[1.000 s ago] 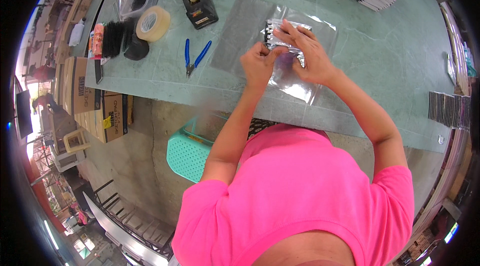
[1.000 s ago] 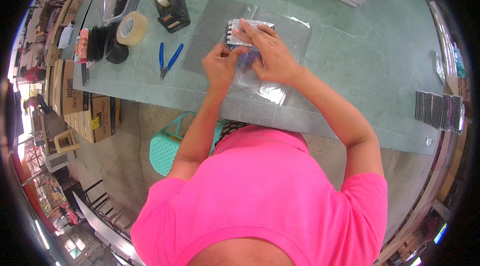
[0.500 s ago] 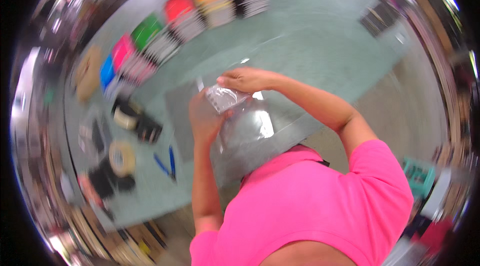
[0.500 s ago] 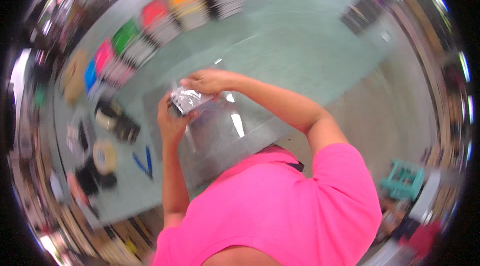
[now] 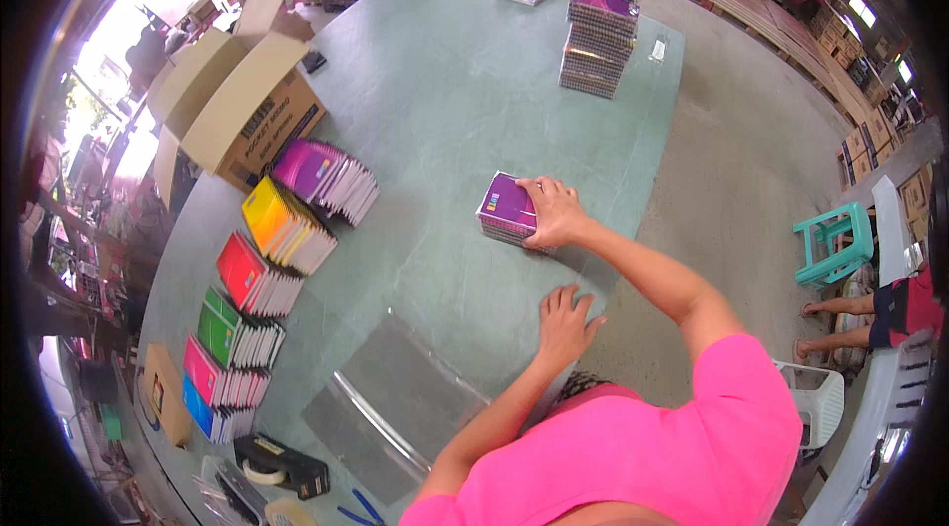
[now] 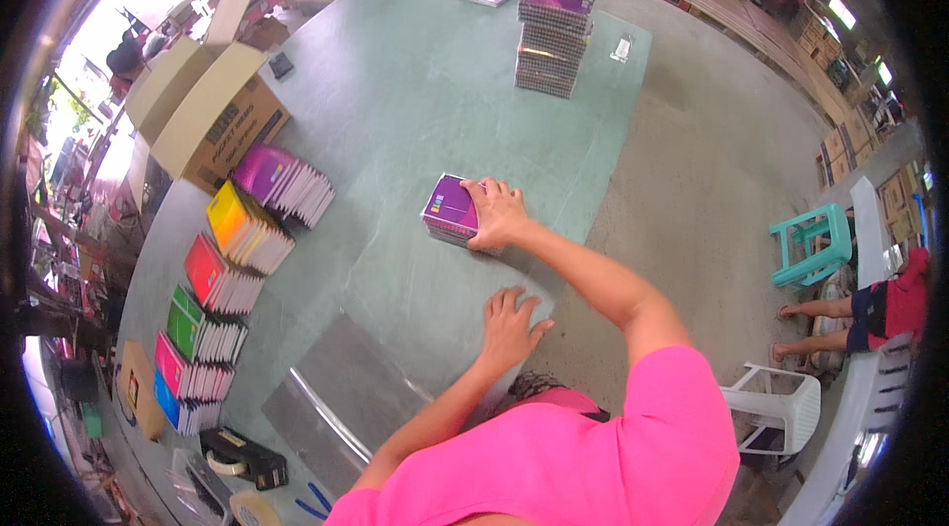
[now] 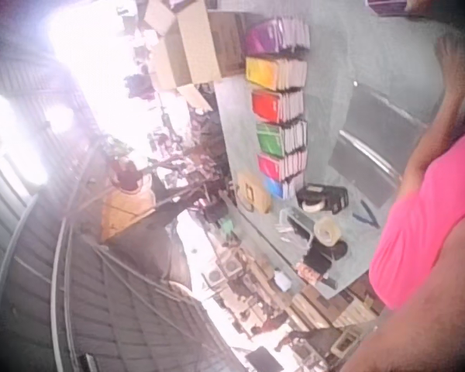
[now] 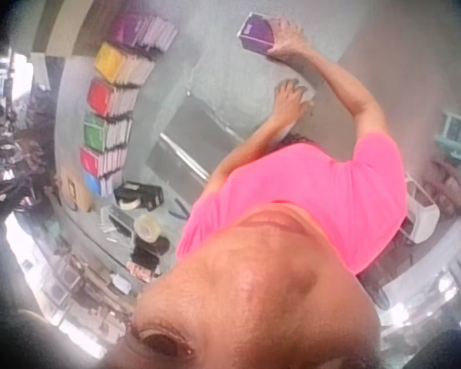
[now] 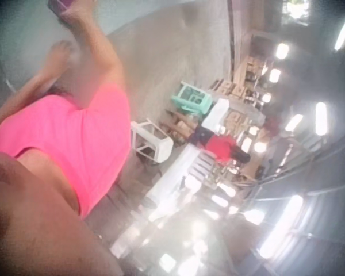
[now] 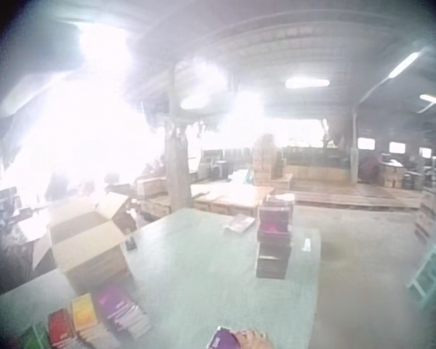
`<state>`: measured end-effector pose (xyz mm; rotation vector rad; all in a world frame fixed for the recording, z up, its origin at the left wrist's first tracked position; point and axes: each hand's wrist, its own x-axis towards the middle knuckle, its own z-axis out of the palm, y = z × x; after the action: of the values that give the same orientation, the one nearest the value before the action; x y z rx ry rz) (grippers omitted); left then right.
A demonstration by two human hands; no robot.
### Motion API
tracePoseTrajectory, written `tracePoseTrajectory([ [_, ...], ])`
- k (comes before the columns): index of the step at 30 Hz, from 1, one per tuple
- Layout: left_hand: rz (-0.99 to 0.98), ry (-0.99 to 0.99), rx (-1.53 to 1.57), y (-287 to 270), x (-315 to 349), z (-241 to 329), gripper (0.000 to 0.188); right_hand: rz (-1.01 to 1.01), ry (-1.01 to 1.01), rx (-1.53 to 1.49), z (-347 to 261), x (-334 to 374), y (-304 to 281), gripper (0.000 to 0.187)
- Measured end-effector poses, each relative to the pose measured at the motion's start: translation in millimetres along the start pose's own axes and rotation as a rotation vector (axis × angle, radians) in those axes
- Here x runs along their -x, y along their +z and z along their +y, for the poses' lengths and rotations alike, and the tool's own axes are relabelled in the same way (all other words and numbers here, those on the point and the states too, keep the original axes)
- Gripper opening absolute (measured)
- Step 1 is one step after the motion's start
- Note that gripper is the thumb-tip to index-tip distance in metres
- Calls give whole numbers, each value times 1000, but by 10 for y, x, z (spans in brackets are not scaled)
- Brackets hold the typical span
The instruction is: The person places a notepad into a plastic sleeve, folds the sleeve over the notepad, and secures it with tape, then stacks the packaged items.
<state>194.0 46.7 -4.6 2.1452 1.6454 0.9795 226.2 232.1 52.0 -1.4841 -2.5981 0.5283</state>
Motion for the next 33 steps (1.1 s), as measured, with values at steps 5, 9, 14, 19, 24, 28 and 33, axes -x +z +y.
tracePoseTrajectory([
  [5,-7,-62,-86,4,-40,14,33,211,52,172,544,-936,-1358,87],
  [9,-21,-56,-133,12,-90,71,31,691,-212,384,1218,-1448,-2613,78],
  [14,-36,-52,-148,88,-169,125,29,601,39,382,2060,-1767,-2866,73],
  [19,0,-118,-196,18,-162,119,31,785,-166,103,1918,-2083,-2642,52],
  [24,43,-121,-141,73,-50,28,31,795,-99,619,860,-1869,-1753,67],
  [28,122,84,115,386,12,-219,33,611,-564,329,-199,-1421,-709,65],
  [33,509,-376,-247,-1929,1047,-1027,25,539,-621,-22,-812,-1056,-262,54],
])
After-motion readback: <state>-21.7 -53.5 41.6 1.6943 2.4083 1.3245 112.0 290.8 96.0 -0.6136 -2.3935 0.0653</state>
